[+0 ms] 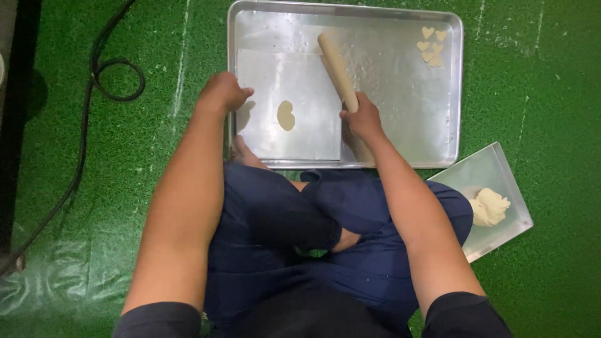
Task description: Rolling out dough with a rolling pin and using a heart-shaped cutter to make cookies on a baking tray.
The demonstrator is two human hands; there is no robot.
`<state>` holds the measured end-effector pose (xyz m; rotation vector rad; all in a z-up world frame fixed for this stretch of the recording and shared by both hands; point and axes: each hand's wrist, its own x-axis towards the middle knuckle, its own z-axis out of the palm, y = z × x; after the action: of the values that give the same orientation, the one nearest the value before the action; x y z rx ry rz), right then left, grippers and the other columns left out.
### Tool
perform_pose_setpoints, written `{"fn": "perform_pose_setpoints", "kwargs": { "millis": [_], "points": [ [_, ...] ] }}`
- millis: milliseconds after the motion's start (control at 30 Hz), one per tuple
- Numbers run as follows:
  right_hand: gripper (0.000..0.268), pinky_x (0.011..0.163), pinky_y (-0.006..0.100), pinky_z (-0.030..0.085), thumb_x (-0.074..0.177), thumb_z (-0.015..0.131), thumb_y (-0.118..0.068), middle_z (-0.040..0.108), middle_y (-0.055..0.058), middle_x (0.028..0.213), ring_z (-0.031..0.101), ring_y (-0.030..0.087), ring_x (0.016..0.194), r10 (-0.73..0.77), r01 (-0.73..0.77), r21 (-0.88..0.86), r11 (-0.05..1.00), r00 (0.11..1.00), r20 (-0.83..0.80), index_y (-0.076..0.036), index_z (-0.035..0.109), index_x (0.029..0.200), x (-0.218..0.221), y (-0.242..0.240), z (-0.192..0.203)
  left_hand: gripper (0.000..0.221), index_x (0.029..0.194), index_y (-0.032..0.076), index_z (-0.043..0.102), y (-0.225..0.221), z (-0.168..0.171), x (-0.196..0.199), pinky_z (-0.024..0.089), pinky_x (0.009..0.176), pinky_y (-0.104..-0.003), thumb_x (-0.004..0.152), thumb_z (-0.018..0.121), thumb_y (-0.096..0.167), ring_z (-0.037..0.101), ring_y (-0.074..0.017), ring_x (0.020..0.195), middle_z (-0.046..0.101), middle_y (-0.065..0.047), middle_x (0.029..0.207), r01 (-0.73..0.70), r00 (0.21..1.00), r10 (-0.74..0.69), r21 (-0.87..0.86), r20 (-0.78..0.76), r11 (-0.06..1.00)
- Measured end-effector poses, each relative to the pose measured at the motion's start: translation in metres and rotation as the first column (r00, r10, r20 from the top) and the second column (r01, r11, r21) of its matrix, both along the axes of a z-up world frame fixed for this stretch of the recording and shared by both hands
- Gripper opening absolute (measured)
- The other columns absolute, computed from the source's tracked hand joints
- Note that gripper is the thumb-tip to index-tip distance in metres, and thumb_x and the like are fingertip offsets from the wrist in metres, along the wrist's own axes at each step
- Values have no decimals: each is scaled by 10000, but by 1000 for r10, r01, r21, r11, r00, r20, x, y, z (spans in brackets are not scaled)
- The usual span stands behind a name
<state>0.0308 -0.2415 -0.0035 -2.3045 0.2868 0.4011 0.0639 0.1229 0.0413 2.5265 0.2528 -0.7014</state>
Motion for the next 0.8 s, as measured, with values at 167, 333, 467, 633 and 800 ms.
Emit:
{"fn": "perform_pose_setpoints", "kwargs": {
  "millis": [167,333,467,633,800],
  "points": [
    [429,976,616,485,966,685,-113,656,259,1223,623,492,1200,157,-138,-134,981,977,141,-68,571,1376,-15,23,57,576,1372,-3,622,0,-1,3,529,984,-600,971,699,403,616,-414,1252,667,-234,1287,-56,995,56,-2,82,998],
    [464,992,584,508,974,717,-256,647,167,1235,640,420,1185,415,-381,-238,893,903,111,-119,600,1402,-41,56,61,488,1278,9,687,3,-21,3,568,860,-641,946,723,365,671,-438,1144,707,-221,1163,-74,991,64,85,121,994],
    [464,805,423,525,830,815,-337,674,51,1108,651,291,967,522,-398,-356,846,757,394,-142,652,1218,-48,72,18,393,1277,58,677,-9,28,-16,558,819,-526,953,735,274,712,-365,943,732,-176,1094,-71,978,41,140,206,988],
    [363,922,422,566,931,762,-342,640,77,1183,644,275,1113,582,-470,-413,780,787,204,-170,686,1241,-54,90,20,391,1242,6,719,4,-4,-16,542,903,-645,956,699,271,665,-469,1161,717,-239,1189,-3,996,-1,41,84,999],
    [337,994,443,502,1073,511,-335,624,151,1219,619,328,1169,571,-397,-440,806,719,397,-90,648,1259,-56,110,52,619,1408,-67,570,7,-32,-5,461,1017,-673,833,739,90,480,-514,1360,529,-341,1434,46,998,-55,199,39,979]
  ]
}}
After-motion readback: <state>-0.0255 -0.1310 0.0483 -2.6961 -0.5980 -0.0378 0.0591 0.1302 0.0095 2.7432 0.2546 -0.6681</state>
